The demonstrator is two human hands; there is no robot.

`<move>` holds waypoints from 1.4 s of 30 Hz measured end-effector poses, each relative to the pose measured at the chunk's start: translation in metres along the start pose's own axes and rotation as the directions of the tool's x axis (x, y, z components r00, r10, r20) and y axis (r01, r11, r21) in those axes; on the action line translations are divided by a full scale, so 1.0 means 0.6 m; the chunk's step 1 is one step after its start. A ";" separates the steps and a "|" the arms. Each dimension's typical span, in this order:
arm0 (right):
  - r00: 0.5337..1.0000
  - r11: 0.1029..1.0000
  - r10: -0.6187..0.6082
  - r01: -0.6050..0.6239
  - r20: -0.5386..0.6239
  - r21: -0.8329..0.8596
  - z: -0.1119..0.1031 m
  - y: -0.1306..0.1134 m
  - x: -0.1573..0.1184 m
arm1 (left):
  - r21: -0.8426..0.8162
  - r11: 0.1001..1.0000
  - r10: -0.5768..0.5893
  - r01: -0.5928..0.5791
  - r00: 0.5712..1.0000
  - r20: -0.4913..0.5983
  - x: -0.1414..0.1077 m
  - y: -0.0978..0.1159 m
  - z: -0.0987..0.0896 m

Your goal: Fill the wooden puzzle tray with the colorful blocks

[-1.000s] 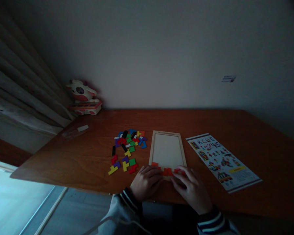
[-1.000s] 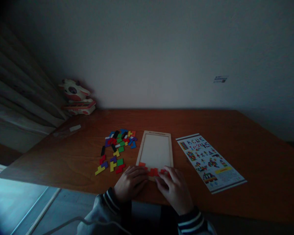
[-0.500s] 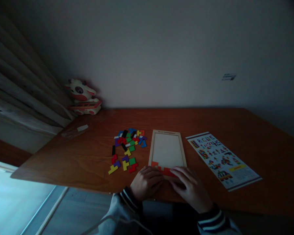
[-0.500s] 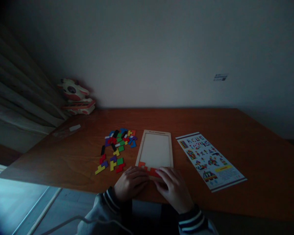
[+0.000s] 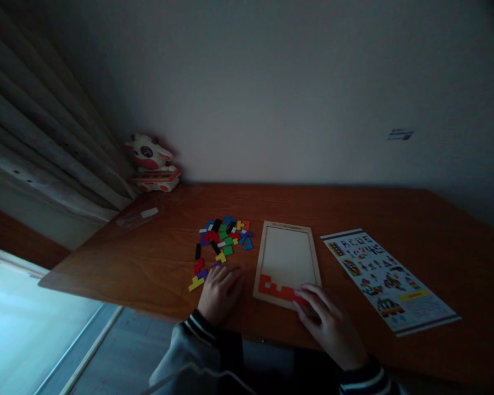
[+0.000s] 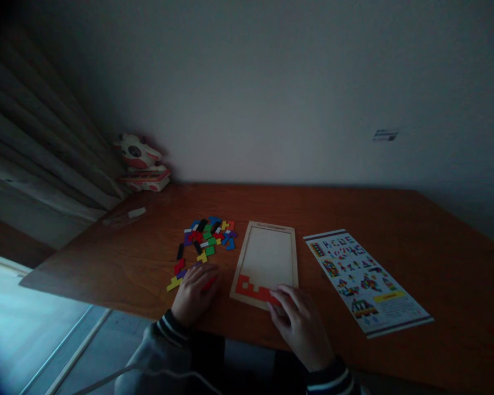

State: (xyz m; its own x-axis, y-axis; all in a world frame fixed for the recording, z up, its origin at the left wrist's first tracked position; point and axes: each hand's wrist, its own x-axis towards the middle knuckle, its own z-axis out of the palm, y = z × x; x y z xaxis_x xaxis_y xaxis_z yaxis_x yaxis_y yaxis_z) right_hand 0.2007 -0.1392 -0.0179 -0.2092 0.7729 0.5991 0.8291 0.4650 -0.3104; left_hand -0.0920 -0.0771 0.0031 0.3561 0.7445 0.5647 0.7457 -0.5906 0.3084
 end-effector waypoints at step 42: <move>1.000 0.999 -0.028 0.028 -0.010 -0.029 0.004 0.010 -0.007 | 0.010 0.999 -0.045 0.044 0.968 0.245 0.157 -0.098 0.076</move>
State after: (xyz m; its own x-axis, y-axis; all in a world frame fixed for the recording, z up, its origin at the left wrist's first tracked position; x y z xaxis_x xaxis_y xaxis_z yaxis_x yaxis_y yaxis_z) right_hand 0.2056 -0.1386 -0.0241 -0.2275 0.7549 0.6151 0.8374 0.4740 -0.2721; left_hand -0.0767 0.0418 0.0030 0.4489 0.8241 0.3453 0.7665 -0.5538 0.3251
